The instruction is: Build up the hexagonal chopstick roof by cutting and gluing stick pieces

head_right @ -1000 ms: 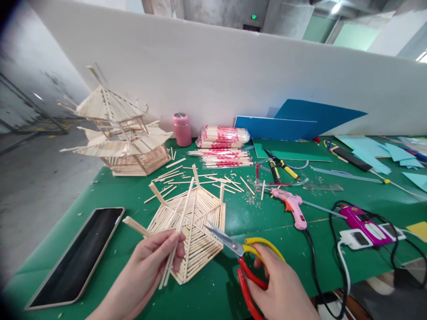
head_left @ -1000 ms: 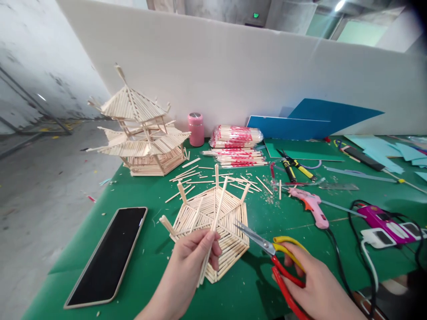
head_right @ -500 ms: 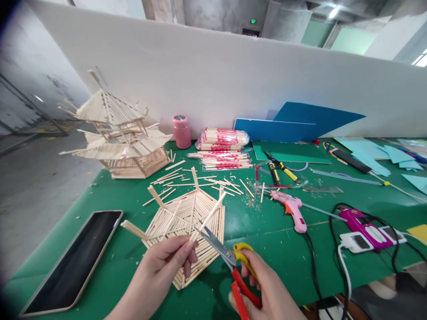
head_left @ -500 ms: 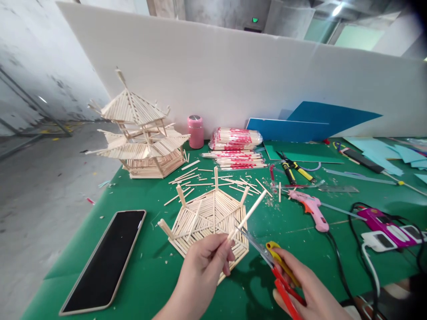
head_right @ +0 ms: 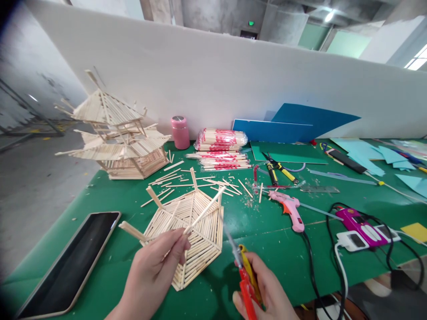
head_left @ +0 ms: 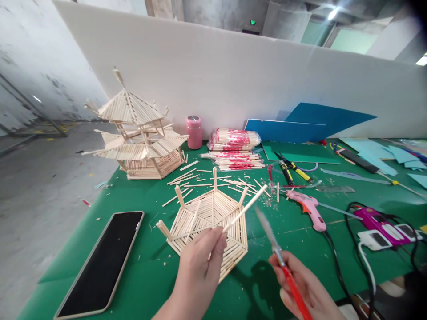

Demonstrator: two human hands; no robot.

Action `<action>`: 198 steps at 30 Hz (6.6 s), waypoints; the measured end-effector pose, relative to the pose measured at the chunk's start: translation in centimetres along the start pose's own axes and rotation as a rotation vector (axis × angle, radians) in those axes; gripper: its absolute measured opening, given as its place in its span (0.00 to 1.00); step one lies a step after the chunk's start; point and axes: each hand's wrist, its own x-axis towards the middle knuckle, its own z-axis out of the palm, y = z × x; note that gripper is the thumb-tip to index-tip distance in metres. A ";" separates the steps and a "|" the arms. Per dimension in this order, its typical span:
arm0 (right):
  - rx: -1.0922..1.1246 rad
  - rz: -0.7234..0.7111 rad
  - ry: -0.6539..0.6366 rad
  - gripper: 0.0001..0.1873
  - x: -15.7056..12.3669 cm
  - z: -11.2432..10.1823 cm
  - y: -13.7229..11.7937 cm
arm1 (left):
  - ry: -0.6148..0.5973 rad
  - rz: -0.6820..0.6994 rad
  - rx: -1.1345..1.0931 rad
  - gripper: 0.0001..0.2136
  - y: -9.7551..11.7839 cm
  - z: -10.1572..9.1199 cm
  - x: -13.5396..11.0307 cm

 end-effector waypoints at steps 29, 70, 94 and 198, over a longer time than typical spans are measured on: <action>0.503 -0.052 0.243 0.17 3.6 7.2 1.8 | -0.069 0.751 0.983 0.11 -0.8 3.5 -0.2; -0.060 -0.316 0.176 0.18 4.3 4.3 0.1 | -0.660 -0.610 -0.682 0.10 -0.3 3.2 2.2; 0.148 -0.318 0.177 0.16 5.9 1.9 -1.2 | -0.782 -0.632 -0.812 0.12 0.5 0.5 0.4; 0.225 -0.270 0.226 0.19 5.1 2.8 -2.3 | -0.400 -0.370 -0.994 0.18 -1.8 2.1 -4.4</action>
